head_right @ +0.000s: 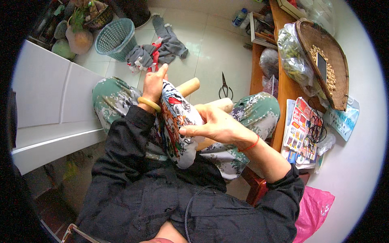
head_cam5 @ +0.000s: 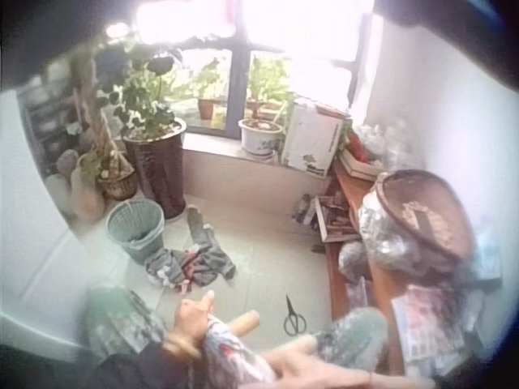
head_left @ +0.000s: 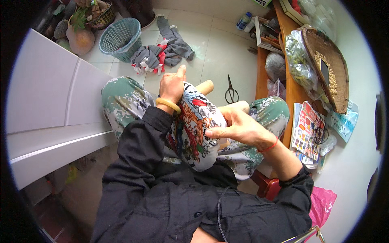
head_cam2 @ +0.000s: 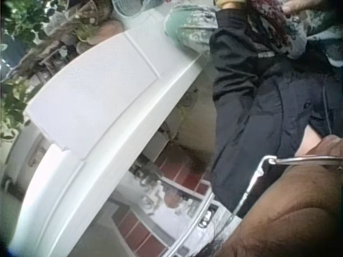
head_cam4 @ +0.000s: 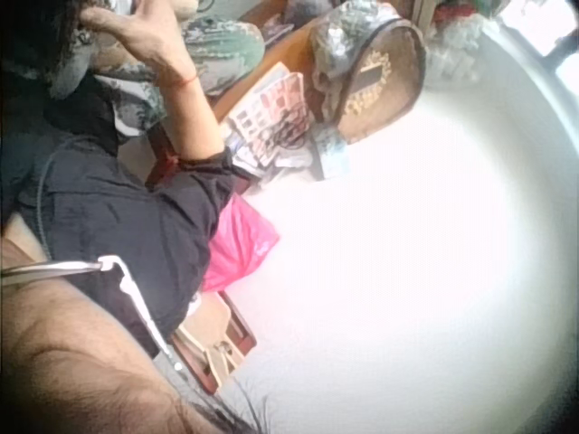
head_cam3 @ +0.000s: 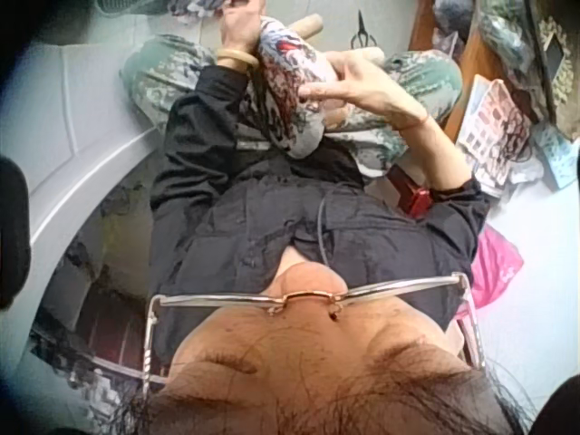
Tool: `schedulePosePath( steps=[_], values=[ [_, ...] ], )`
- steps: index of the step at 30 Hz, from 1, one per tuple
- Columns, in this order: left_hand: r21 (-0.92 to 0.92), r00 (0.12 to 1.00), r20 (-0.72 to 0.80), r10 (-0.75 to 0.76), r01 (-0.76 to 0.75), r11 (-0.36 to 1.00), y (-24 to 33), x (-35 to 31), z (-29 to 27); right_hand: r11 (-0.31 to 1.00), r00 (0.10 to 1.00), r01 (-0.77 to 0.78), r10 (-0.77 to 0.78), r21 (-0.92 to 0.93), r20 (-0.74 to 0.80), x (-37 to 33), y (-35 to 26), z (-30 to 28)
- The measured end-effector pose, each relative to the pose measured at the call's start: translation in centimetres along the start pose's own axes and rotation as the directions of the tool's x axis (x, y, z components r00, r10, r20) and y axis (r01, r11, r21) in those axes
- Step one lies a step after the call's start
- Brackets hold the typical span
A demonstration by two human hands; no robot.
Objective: The person sits on the floor and repeatedly inserts and removes cylindrical wooden dowels into a patterned fabric cover. They adjust the fabric around the dowels and rotate the assembly to fit the pieces together.
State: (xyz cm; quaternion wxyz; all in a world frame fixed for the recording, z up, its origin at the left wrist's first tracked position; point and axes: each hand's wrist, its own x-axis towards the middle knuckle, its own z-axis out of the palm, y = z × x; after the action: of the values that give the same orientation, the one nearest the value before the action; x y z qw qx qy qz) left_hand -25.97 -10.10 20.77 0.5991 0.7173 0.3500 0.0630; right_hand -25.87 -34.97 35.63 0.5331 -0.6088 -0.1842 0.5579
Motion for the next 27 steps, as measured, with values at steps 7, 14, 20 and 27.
schedulePosePath(
  steps=[7, 14, 20, 27],
  values=[
    [-0.029, 0.993, 0.065, -0.095, 0.097, 0.995, -2.2, 0.4, -0.9, 0.923, 0.993, -0.078, 0.104, 0.376, -0.048, 0.9, 4.3, -0.2],
    [0.087, 0.995, 0.047, -0.089, 0.084, 0.993, -1.3, -0.7, -0.9, 0.988, 0.973, 0.153, -0.148, 0.014, -0.178, -0.1, 2.6, -1.0],
    [0.078, 0.998, 0.023, -0.055, 0.053, 0.996, -1.3, -1.2, -1.0, 0.985, 0.968, 0.165, -0.17, -0.045, -0.182, 0.1, 3.0, -1.3],
    [0.069, 0.998, 0.044, -0.049, 0.046, 0.997, -2.2, -0.4, -0.9, 0.98, 0.969, 0.036, 0.014, 0.194, -0.248, -0.5, 6.8, 0.7]
  ],
)
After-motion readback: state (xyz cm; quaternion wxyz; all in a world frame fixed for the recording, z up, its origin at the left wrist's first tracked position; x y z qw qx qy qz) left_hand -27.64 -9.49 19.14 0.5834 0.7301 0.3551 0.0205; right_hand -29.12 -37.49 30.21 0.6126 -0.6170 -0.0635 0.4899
